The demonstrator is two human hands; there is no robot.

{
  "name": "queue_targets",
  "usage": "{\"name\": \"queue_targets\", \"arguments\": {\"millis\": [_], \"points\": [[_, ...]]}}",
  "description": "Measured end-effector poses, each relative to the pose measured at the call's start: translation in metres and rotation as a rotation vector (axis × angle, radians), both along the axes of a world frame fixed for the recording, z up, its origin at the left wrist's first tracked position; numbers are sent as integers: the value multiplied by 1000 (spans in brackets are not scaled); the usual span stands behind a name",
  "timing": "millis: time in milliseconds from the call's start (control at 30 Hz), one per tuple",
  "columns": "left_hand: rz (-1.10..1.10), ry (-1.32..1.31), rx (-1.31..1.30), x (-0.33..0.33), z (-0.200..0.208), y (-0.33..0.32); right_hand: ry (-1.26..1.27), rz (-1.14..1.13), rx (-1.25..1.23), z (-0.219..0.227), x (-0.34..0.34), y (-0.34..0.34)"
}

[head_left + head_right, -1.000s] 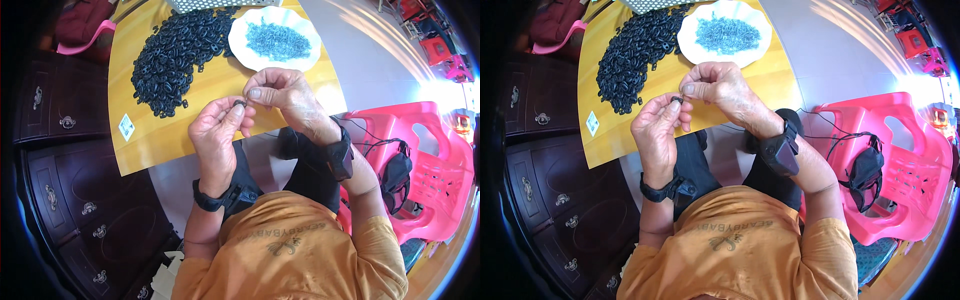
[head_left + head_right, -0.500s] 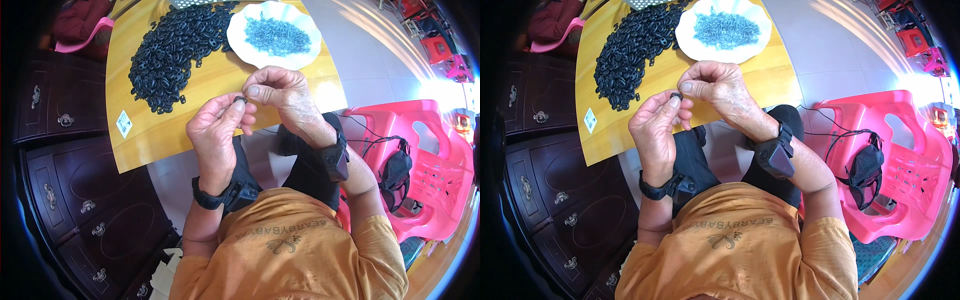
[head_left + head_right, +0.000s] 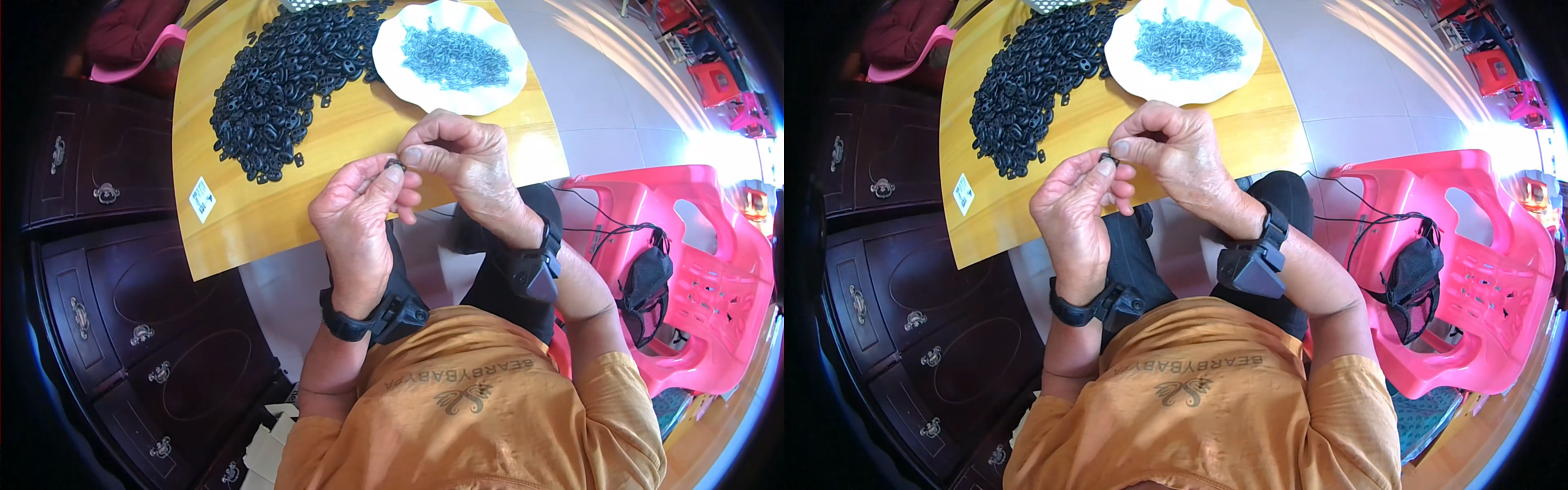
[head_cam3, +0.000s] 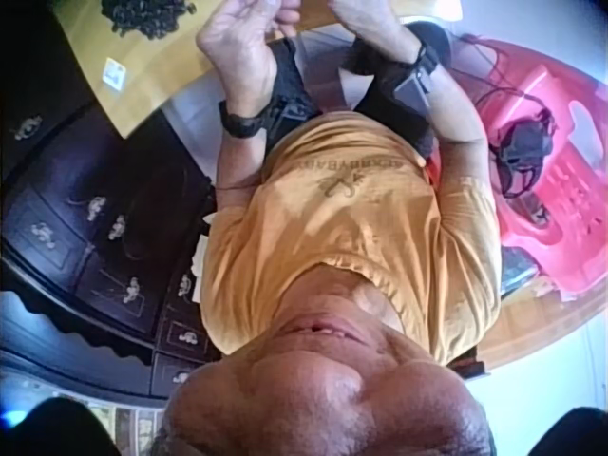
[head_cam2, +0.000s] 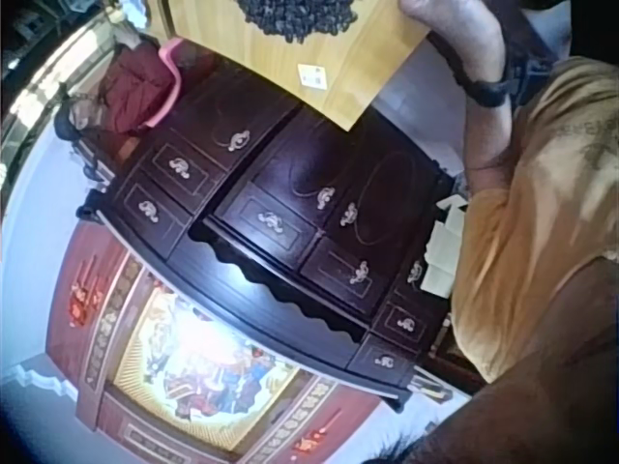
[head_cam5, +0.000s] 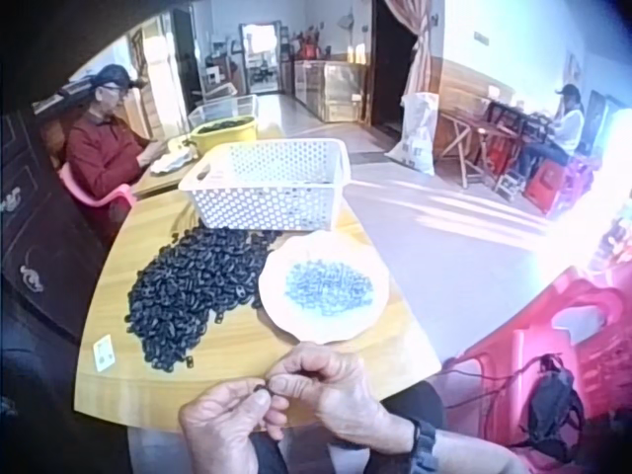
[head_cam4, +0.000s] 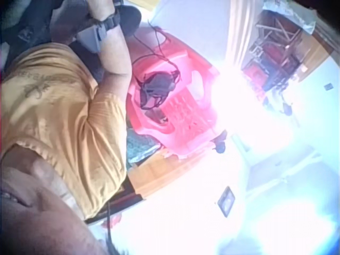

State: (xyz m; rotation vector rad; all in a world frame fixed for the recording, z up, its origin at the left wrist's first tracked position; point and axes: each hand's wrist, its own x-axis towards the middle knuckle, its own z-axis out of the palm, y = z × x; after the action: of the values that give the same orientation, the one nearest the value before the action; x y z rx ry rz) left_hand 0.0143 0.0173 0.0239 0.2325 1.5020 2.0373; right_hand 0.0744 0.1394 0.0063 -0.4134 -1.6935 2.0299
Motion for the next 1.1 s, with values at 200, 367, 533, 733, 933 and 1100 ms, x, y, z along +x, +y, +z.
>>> {"name": "queue_targets", "arguments": {"millis": [200,367,533,733,933,1100], "points": [[46,-50,18,1,-2,-1,87,-110,242,-10,-5,-10],[81,-65,9,1,-15,-6,41,-91,190,-17,-7,-17],[85,-45,12,-1,-20,-9,53,-93,353,-24,-5,-19],[72,-20,6,-11,-17,-12,85,-52,357,-23,-9,-19],[86,-55,20,-15,-17,-20,8,12,111,-17,-15,-25],[124,-83,0,-17,-20,-34,-89,-4,348,-22,-31,-16]]}}
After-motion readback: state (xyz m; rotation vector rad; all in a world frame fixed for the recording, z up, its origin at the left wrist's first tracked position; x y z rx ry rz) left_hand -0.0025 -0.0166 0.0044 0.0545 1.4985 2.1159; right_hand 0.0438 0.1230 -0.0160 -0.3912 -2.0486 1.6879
